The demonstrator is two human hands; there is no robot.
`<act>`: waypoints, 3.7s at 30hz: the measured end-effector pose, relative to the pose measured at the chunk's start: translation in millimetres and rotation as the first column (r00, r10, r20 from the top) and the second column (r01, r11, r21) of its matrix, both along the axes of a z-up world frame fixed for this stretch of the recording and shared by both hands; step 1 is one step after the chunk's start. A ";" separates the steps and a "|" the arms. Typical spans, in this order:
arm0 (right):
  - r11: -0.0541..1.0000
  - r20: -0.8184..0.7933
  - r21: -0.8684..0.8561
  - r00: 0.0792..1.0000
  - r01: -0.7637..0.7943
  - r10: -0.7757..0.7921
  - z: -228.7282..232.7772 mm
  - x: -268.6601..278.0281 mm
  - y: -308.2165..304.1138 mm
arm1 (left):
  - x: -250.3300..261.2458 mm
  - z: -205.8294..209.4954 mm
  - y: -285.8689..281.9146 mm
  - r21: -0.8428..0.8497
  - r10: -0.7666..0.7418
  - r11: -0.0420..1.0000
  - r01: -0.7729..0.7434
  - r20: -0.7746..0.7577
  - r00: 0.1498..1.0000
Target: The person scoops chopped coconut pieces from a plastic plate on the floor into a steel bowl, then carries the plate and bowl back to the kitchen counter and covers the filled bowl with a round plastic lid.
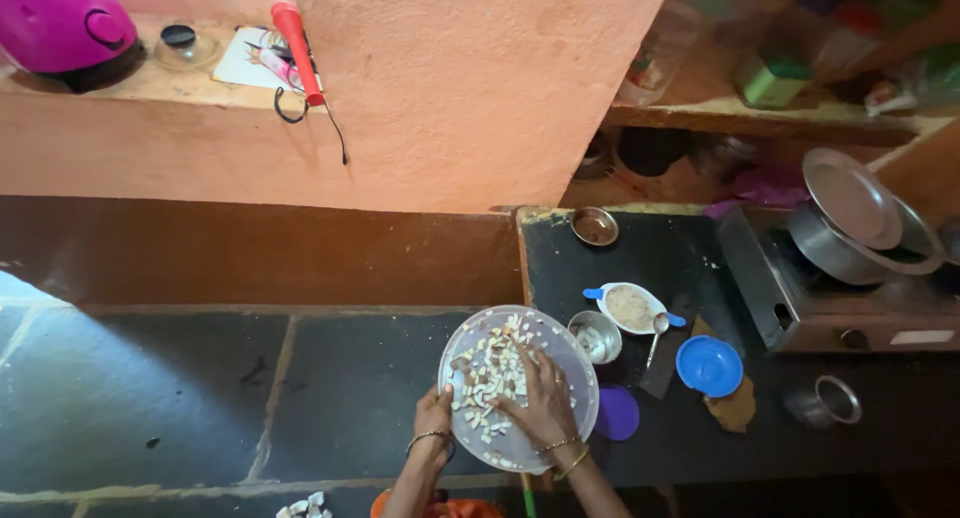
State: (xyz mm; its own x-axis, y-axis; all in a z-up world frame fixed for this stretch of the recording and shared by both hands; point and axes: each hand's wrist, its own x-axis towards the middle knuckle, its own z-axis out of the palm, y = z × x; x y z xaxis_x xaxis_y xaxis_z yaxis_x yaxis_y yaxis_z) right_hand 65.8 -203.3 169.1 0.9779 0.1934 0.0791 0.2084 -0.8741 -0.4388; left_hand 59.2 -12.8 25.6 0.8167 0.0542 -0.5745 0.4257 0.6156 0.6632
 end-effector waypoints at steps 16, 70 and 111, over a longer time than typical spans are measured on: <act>0.983 0.017 -0.078 0.986 -0.163 0.165 10.6 1.1 11.1 | 14.4 -13.4 14.1 -0.033 -0.042 0.999 0.042 -0.002 0.999; 0.975 0.149 0.195 0.986 -0.106 0.077 23.6 88.5 -11.1 | 25.4 -4.6 -9.7 0.052 -0.121 0.992 0.118 0.052 0.991; 0.341 -0.575 0.693 0.772 0.636 -0.272 -37.8 91.6 -50.7 | 32.4 -12.1 -2.7 -0.011 -0.053 0.999 0.053 0.025 0.998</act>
State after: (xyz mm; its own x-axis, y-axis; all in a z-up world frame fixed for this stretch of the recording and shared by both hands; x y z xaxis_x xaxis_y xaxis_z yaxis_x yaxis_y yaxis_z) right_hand 157.3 -254.0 131.3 0.8784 -0.2710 -0.3936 -0.3982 0.0402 -0.9164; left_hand 91.6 -15.5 13.5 0.8323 0.0039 -0.5544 0.4415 0.6001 0.6670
